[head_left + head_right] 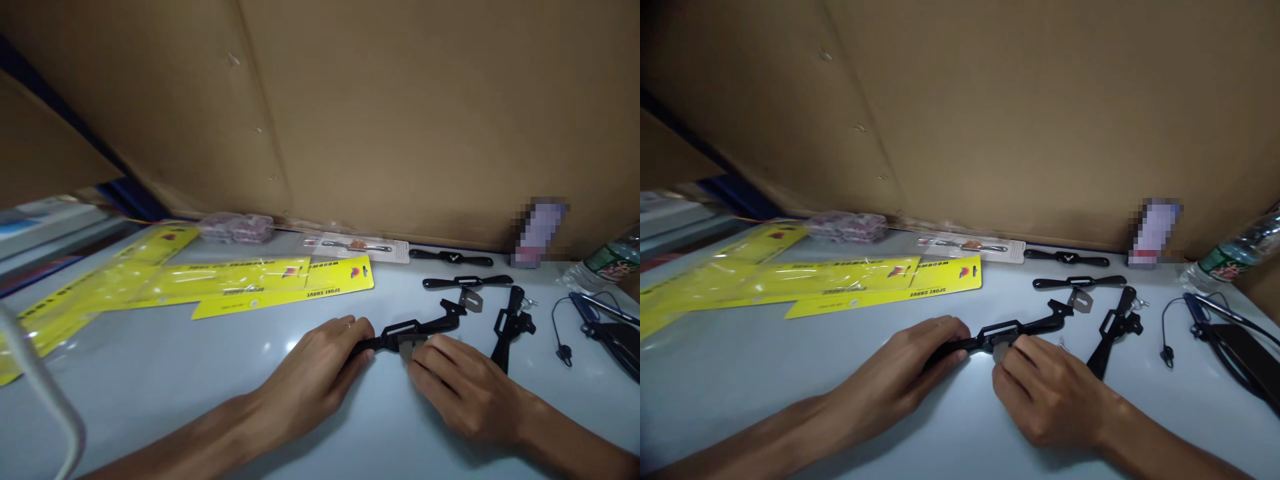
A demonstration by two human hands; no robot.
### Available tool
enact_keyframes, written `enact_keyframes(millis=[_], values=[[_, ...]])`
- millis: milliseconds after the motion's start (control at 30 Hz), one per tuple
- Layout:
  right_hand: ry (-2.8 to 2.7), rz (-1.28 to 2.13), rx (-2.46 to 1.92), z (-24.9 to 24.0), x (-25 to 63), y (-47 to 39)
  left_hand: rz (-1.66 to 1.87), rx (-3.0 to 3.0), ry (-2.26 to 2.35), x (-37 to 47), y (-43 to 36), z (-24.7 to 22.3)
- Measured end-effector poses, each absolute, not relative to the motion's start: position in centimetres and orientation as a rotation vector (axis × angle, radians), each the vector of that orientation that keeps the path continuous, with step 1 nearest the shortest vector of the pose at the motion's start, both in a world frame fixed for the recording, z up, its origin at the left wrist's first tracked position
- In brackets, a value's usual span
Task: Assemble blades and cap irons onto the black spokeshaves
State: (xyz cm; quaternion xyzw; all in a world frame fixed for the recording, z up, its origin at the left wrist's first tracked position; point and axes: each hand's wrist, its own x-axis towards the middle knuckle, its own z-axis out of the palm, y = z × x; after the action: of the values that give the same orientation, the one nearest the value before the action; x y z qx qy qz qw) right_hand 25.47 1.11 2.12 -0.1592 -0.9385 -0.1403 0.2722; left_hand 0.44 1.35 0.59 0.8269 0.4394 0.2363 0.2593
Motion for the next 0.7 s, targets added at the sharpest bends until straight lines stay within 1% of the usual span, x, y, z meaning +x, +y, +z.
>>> enact_keyframes(millis=[133,233,367,700], values=[[-2.558,-0.398,-0.524,2.1,26.1,1.0,0.610,2.239,1.202,0.5,1.3,0.8],[-2.543,-0.510,-0.622,1.9,26.8,1.1,0.595,2.246,1.207,0.4,1.3,1.0],[-2.553,-0.608,-0.577,1.5,27.3,1.6,0.565,2.240,1.224,0.4,1.4,1.0],[-2.523,-0.602,-0.577,1.8,26.3,1.5,0.664,2.272,1.171,0.0,1.5,0.2]])
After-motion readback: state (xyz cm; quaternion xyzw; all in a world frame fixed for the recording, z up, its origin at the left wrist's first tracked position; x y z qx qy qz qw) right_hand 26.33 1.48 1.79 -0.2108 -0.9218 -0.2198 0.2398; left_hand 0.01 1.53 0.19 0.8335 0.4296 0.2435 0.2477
